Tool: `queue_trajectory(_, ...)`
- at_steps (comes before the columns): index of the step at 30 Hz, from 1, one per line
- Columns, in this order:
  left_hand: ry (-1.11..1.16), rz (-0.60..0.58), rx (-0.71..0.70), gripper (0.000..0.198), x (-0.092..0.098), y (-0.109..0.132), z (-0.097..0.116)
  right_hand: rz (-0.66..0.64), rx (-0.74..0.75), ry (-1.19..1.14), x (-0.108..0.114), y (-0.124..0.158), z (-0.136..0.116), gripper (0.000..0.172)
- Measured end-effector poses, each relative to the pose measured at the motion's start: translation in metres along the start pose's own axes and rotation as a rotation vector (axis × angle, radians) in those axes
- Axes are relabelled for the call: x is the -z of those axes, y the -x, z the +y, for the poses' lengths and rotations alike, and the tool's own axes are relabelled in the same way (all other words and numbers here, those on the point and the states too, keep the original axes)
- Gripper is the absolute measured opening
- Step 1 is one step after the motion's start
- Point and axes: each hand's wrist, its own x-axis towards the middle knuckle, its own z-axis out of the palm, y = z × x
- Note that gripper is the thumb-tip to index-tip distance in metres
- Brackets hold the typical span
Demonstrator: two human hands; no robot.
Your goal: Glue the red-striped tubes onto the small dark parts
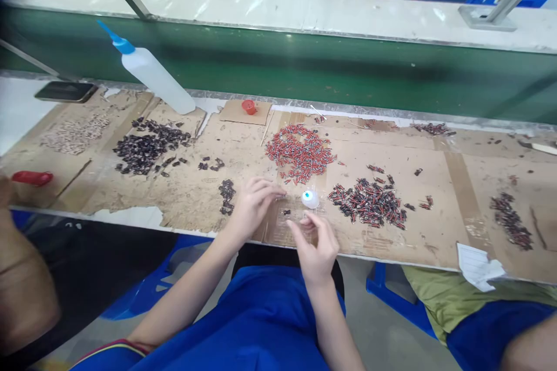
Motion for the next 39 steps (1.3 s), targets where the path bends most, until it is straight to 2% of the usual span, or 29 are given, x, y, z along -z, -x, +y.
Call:
queue_trajectory(3, -0.017, 0.053, -0.029, 0.022, -0.006, 0.015, 0.007, -0.110, -0.073, -0.018, -0.009, 0.004, -0.008, 0.015)
queue_trajectory(9, -0.153, 0.163, 0.076, 0.024, -0.007, 0.021, 0.004, -0.125, -0.171, -0.038, -0.010, 0.005, -0.010, 0.015)
queue_trajectory(12, -0.056, 0.116, 0.170, 0.021, 0.001, 0.023, 0.012, -0.123, -0.255, -0.085, -0.009, 0.005, -0.012, 0.016)
queue_trajectory(14, 0.041, 0.071, 0.196, 0.021, 0.008, 0.028, 0.021, -0.138, -0.363, -0.165, -0.009, 0.006, -0.014, 0.019)
queue_trajectory(18, 0.076, 0.118, 0.039, 0.019, 0.014, 0.039, 0.036, -0.166, -0.612, -0.373, -0.009, 0.005, -0.018, 0.026)
queue_trajectory(20, 0.065, 0.141, -0.023, 0.017, 0.013, 0.042, 0.037, -0.167, -0.664, -0.407, -0.009, 0.004, -0.020, 0.025)
queue_trajectory(25, 0.060, 0.138, -0.062, 0.012, 0.007, 0.042, 0.031, -0.204, -0.621, -0.399, -0.007, 0.004, -0.020, 0.024)
queue_trajectory(28, 0.075, 0.086, -0.051, 0.015, 0.003, 0.040, 0.027, -0.234, -0.583, -0.363, -0.004, 0.005, -0.014, 0.025)
queue_trajectory(32, -0.017, 0.029, 0.026, 0.016, -0.007, 0.039, 0.021, -0.203, -0.538, -0.195, 0.001, 0.004, -0.003, 0.027)
queue_trajectory(35, -0.067, 0.024, 0.050, 0.014, -0.015, 0.038, 0.018, -0.240, -0.481, -0.063, 0.003, 0.002, 0.001, 0.026)
queue_trajectory(39, -0.021, -0.015, 0.043, 0.018, -0.017, 0.038, 0.016, -0.280, -0.425, 0.011, 0.001, 0.000, -0.002, 0.026)
